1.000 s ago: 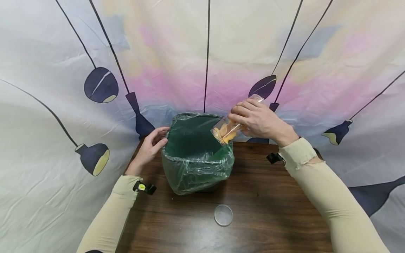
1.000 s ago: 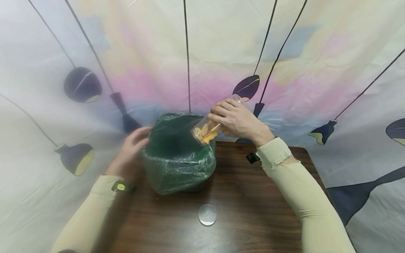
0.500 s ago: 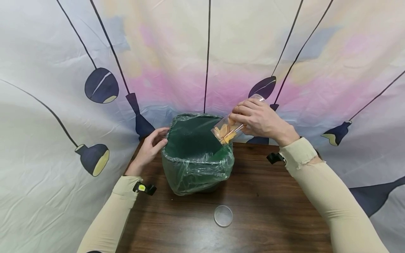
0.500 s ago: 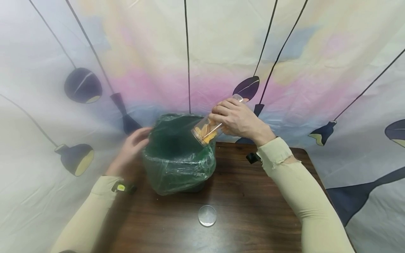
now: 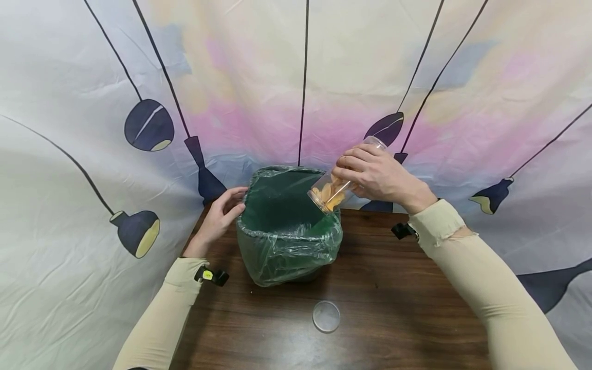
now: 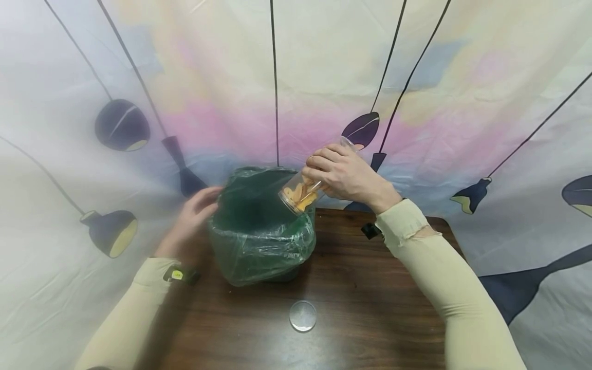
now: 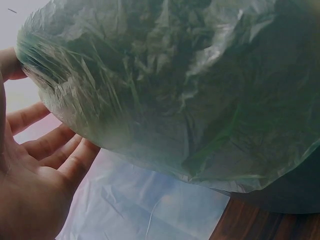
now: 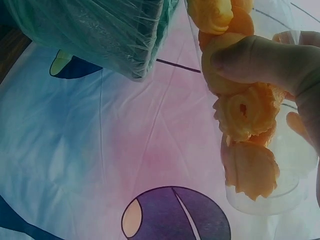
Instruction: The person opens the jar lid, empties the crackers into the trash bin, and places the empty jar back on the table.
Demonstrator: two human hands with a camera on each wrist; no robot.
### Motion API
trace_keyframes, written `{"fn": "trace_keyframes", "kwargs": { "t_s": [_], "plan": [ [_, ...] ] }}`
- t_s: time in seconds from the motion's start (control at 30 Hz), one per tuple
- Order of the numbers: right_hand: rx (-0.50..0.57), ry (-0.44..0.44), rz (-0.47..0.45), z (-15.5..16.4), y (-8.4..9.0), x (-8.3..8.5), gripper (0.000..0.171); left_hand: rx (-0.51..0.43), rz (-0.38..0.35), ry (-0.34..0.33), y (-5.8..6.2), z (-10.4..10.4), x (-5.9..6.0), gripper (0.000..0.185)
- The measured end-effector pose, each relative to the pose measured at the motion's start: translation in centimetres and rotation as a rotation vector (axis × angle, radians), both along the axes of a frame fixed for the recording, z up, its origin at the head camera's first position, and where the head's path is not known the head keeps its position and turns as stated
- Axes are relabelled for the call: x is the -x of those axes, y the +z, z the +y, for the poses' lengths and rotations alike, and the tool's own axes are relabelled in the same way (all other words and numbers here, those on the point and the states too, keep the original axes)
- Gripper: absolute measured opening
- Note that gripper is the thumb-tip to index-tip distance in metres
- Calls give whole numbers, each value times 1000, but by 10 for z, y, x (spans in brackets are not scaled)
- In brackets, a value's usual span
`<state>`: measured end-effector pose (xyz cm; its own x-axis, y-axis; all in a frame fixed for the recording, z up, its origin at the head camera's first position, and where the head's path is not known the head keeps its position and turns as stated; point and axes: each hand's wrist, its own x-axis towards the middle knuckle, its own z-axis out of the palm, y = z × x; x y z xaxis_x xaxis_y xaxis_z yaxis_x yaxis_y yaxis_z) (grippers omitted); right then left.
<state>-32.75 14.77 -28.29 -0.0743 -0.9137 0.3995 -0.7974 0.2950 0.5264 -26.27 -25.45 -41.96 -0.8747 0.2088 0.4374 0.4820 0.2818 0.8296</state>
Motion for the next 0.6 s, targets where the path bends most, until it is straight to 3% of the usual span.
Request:
{"fn": "trace_keyframes", "kwargs": {
  "t_s": [0.13,0.37,0.6],
  "plan": [
    [4,5,14,0,-2,1,64,-1,-8,1,2,2,-2,43],
    [36,30,27,-2,-3,2,63,19,-12,-4,25,10,-17,42],
    [99,43,-58,-1,-4,4,65,10,-13,-3,23,10,-16,42]
  ]
}}
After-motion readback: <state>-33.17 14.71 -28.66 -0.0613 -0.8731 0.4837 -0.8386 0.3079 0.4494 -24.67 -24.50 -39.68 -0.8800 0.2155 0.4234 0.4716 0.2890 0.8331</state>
